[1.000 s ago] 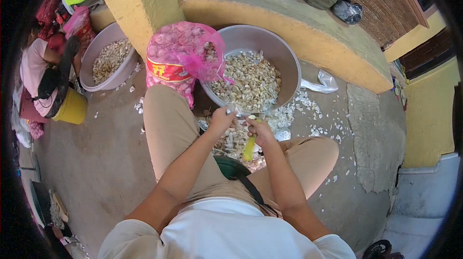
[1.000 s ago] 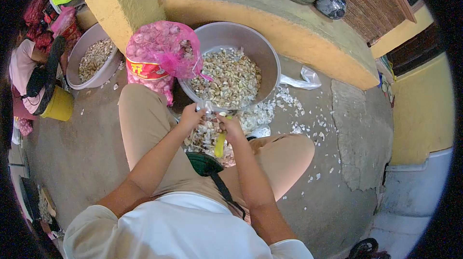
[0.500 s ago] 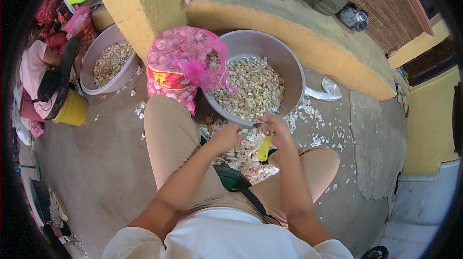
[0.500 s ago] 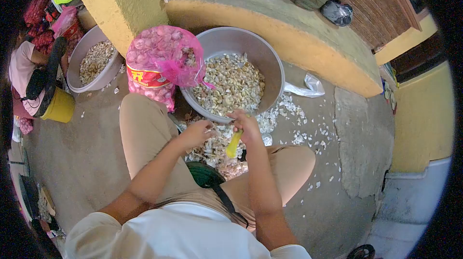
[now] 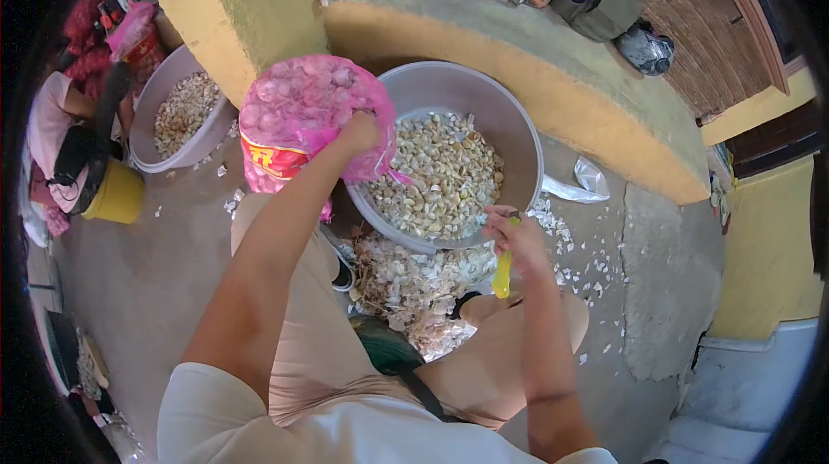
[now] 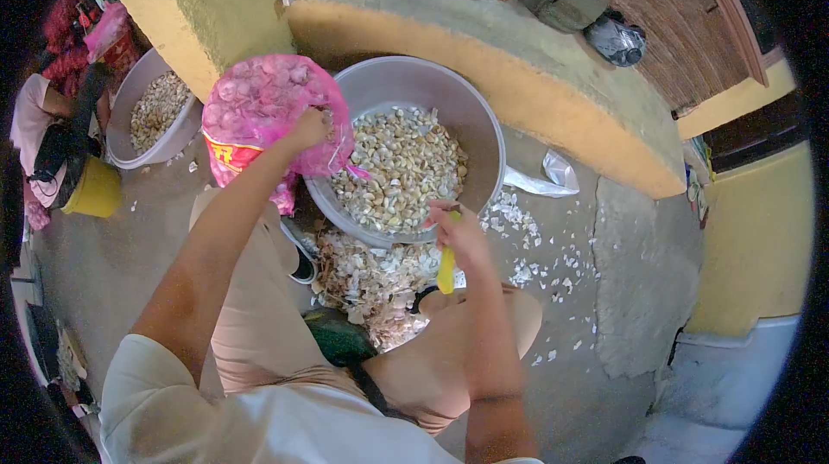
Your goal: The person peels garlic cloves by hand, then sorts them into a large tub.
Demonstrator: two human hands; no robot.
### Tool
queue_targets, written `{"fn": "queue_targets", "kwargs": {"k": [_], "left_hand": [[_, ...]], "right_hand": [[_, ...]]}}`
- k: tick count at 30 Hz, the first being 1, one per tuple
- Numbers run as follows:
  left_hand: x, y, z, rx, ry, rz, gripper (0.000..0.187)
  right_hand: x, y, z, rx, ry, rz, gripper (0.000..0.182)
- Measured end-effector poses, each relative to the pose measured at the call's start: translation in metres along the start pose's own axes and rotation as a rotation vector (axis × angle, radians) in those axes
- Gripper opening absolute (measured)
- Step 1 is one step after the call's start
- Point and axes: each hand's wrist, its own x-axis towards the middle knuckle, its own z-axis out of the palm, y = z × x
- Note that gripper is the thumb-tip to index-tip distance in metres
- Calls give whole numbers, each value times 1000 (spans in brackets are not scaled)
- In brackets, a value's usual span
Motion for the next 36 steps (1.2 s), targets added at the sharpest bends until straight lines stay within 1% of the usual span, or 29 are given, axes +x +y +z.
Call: {"fn": "queue_targets", "kwargs": {"k": [2,3,6,9,12,15,18,21,24,27,30,33,34,35,36], "left_hand": [[13,-11,9,133,-40,8,24],[19,-13,8,202,-57,14,24],[26,-17,8,250,-96,-133,26],[30,-3,-11,354,-278,-184,28],[62,-47,48,534,136,-124,32],[103,-51,57,564,58,-335,35],[126,-76,83,736,295,-233,38],[133,-84,89,492,182,-336,39],[131,-70,74,747,69,-330,42],[124,-41,45,750,-63,-336,42],[123,-68,70,661,94,-162,40],[136,-102,109,977,475,-100,37],[127,-87,91,793,372,-143,35],[112,-55,57,606,271,-184,34],[98,-37,36,421,171,-222,32]], "right_hand": [[11,-4,6,-32,-37,3,23],[15,-4,9,-69,-20,10,23],[19,-6,15,-37,-65,47,23],[21,-11,16,-38,-93,78,22],[30,-6,15,-22,-125,80,22],[34,-6,16,-16,-132,113,21],[41,-2,16,-11,-152,123,22],[45,-2,11,-15,-149,145,21],[44,-2,13,-20,-136,178,20],[47,-2,14,-20,-129,198,20],[50,-2,14,-25,-130,189,21],[51,-4,16,-16,-120,200,22],[50,-4,16,-11,-116,208,22],[50,-4,16,-27,-116,198,22],[51,-1,15,-40,-117,188,22]]}}
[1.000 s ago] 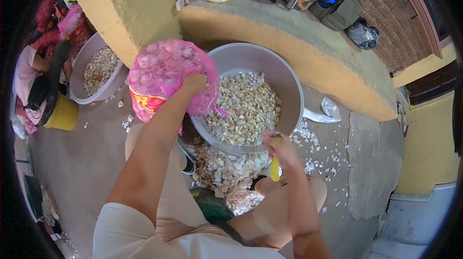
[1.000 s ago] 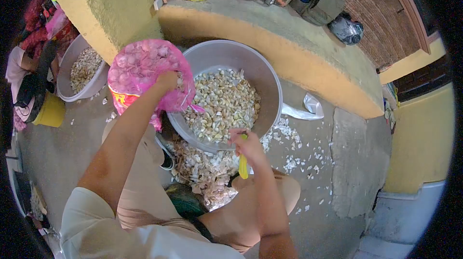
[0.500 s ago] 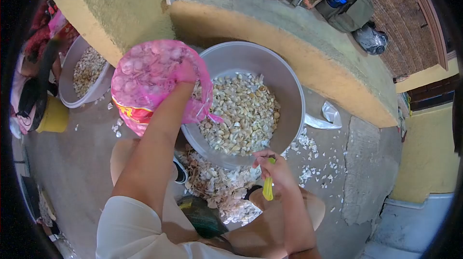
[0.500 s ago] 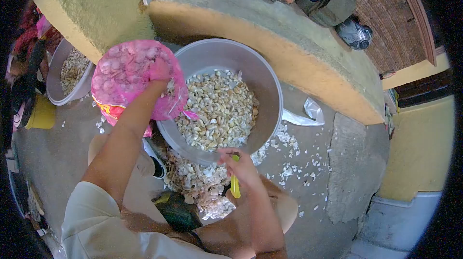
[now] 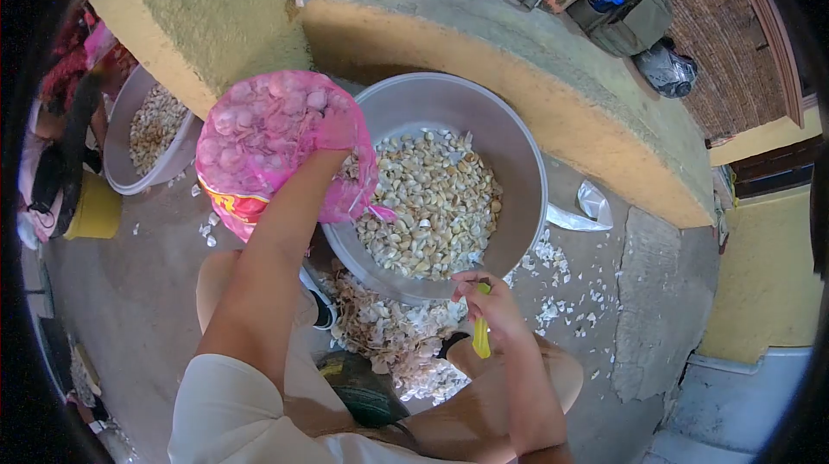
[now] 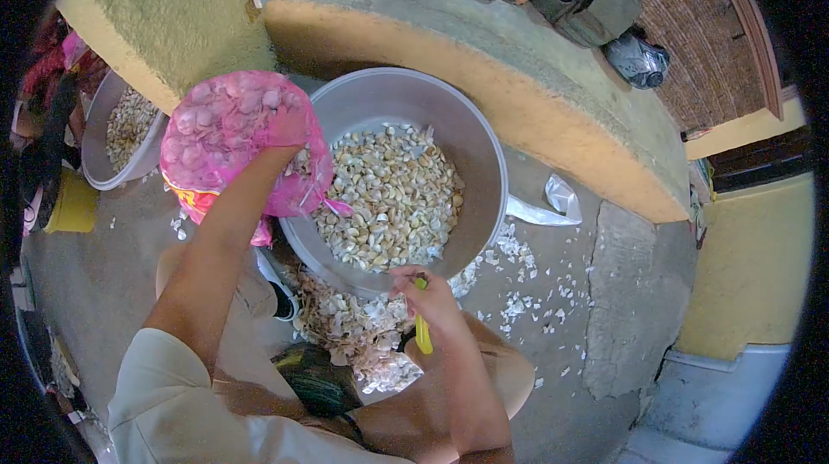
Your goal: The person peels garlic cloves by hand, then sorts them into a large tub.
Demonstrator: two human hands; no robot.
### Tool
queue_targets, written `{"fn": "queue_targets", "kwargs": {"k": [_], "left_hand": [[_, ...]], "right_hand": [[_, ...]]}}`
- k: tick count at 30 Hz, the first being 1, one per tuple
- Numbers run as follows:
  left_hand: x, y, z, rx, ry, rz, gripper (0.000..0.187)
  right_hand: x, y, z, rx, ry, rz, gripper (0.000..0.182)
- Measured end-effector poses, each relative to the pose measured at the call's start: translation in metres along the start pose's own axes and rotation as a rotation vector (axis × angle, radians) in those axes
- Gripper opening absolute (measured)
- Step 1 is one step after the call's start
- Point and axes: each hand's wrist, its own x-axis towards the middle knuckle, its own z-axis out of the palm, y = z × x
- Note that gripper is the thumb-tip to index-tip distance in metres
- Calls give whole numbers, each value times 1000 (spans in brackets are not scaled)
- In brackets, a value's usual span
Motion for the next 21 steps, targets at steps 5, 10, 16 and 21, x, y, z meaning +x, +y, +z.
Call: {"fn": "queue_targets", "kwargs": {"k": [5,10,16,21], "left_hand": [[-34,-7,4,-501,-191,17,28],[-94,10,-45,-603,25,-19,26],[-201,24,-79,-1501,-319,-306,30],[-269,44,-109,-1996,-697,-262,30]], "right_hand": [[2,10,-2,-33,-2,-54,20],[2,17,-5,-120,26,-80,19],[-1,33,-1,-158,-33,-119,26],[-35,40,32,-198,-58,-312,34]]}}
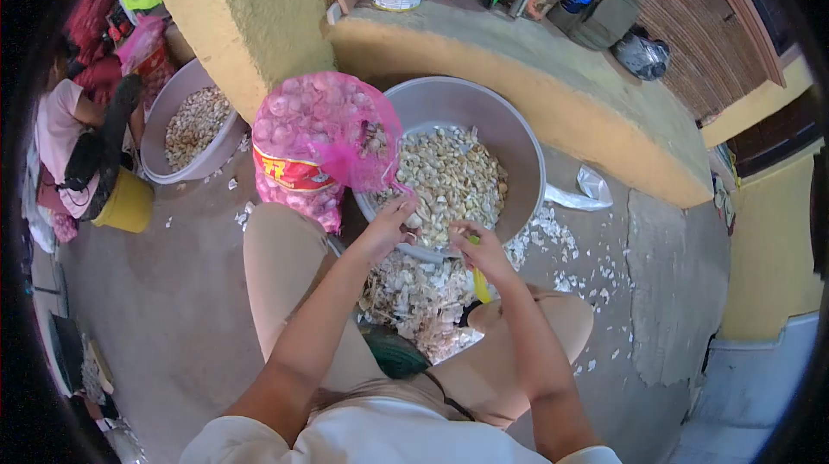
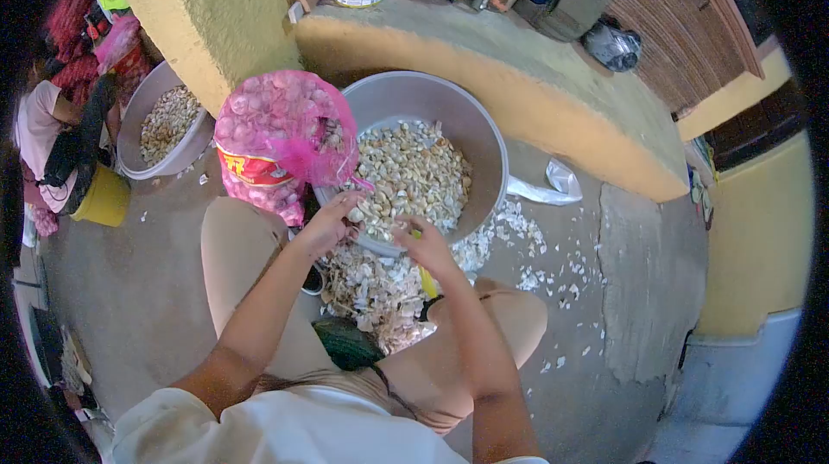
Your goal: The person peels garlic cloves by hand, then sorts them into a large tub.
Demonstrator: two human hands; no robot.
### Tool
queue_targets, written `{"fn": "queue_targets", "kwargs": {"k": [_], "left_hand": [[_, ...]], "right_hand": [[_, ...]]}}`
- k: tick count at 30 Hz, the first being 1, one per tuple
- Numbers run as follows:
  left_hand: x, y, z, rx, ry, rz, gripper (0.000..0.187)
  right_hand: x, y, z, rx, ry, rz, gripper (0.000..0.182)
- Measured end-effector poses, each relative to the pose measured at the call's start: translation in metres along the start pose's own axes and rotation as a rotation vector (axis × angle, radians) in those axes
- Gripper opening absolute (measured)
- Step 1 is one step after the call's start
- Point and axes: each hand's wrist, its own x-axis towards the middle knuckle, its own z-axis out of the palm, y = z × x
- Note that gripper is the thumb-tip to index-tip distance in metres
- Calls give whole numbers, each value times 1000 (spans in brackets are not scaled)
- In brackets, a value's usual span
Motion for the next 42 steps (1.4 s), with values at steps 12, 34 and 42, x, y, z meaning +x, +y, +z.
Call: {"fn": "queue_targets", "kwargs": {"k": [12,34,42], "left_hand": [[-97,-23,31,335,-143,149,47],[-108,-52,27,418,220,270,28],[-100,-53,10,298,94,248,29]], "right_hand": [[-90,3,90,-301,420,-450,24],[-90,6,95,-421,121,-162,29],[-82,19,115,54,67,-87,24]]}}
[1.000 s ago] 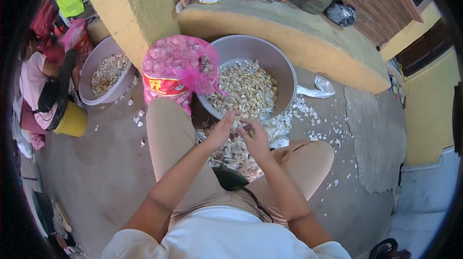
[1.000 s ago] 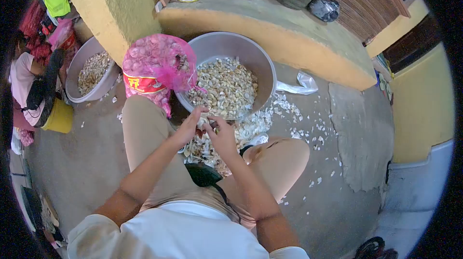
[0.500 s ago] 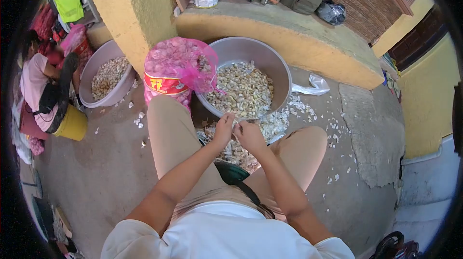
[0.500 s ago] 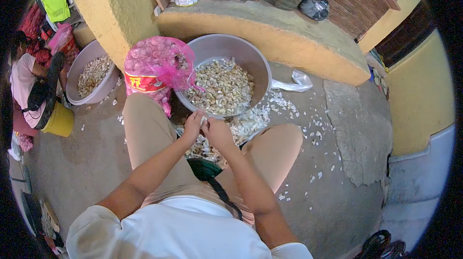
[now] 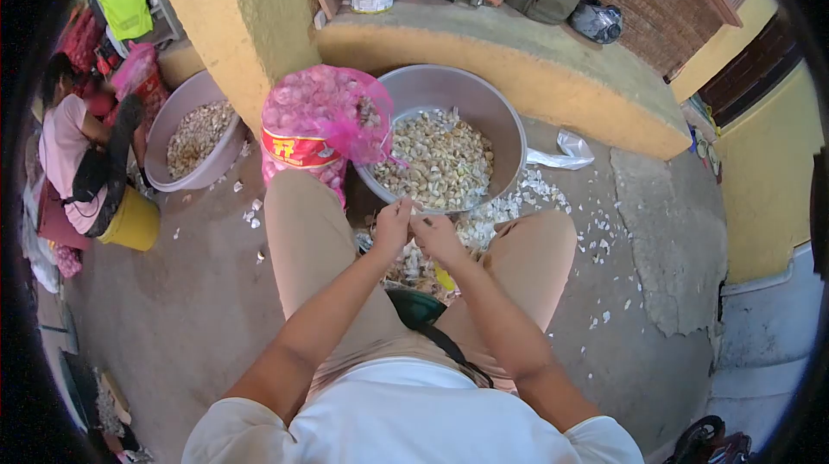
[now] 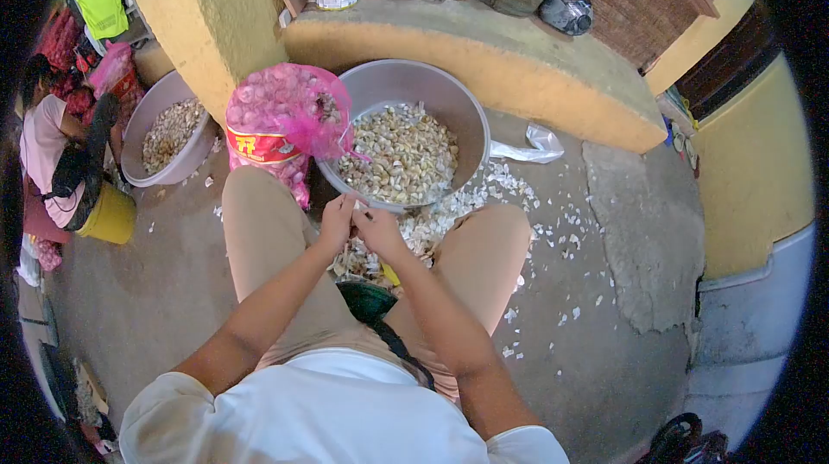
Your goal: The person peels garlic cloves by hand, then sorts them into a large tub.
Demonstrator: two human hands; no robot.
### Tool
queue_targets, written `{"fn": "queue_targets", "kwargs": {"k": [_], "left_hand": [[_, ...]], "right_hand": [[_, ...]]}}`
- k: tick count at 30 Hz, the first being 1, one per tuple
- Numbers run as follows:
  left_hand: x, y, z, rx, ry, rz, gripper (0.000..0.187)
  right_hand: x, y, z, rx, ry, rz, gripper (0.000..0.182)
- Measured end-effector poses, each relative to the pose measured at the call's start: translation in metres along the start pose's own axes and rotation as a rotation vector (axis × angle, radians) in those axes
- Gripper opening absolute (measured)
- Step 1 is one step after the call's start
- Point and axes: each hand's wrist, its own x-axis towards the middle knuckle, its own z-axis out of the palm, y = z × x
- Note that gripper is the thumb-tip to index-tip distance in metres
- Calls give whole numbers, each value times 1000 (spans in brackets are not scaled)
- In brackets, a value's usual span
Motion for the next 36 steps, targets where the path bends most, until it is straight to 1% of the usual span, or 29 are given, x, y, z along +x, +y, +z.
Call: {"fn": "queue_targets", "kwargs": {"k": [1,3,4,7,8,9,10,13,15,16,17,19,21,22,24,25,28,30,31,33,34,36], "left_hand": [[2,0,-1,-58,-37,-48,30],[6,4,-1,-176,-111,-138,31],[8,7,1,-258,-108,-172,32],[10,12,8,-462,-117,-276,33],[10,12,8,-499,-138,-309,33],[10,12,7,-536,-160,-344,33],[11,12,7,-549,-184,-338,34],[9,12,7,-584,-232,-341,36],[6,15,9,-606,-236,-357,37],[8,13,8,-507,-186,-314,37],[12,9,8,-408,-137,-267,37],[17,11,7,-234,-57,-176,36],[18,13,5,-83,7,-91,34],[18,11,5,22,7,-34,33],[17,8,5,235,7,81,32],[16,7,6,281,-6,107,31],[12,6,9,423,-32,206,29],[11,8,10,518,-28,314,29],[9,10,12,523,-14,328,28],[4,15,15,531,12,354,28],[5,14,14,523,0,319,28],[8,8,11,508,-20,248,29]], "right_hand": [[-2,-5,-2,145,-62,114,23],[-6,-11,-6,295,-102,146,16],[-6,-15,-7,368,-121,162,15],[-9,-23,-7,599,-114,162,25],[-10,-23,-7,652,-112,165,15],[-11,-24,-7,705,-108,169,13],[-10,-23,-8,759,-105,174,21],[-4,-9,-18,828,-238,160,22],[2,-4,-32,778,-341,164,25],[4,-2,-36,755,-392,166,26],[6,-1,-37,578,-323,167,26],[6,-6,-39,220,-182,166,31],[1,-12,-34,-17,-20,131,33],[-1,-13,-33,-134,60,113,34],[1,-4,-33,-346,73,-46,36],[2,0,-34,-452,80,-125,36],[1,6,-38,-458,22,-163,34],[4,12,-38,-448,85,-177,33],[5,14,-39,-443,116,-187,32],[5,13,-38,-362,116,-131,31],[5,12,-36,-321,117,-104,30],[3,10,-33,-227,109,-126,30]]}}
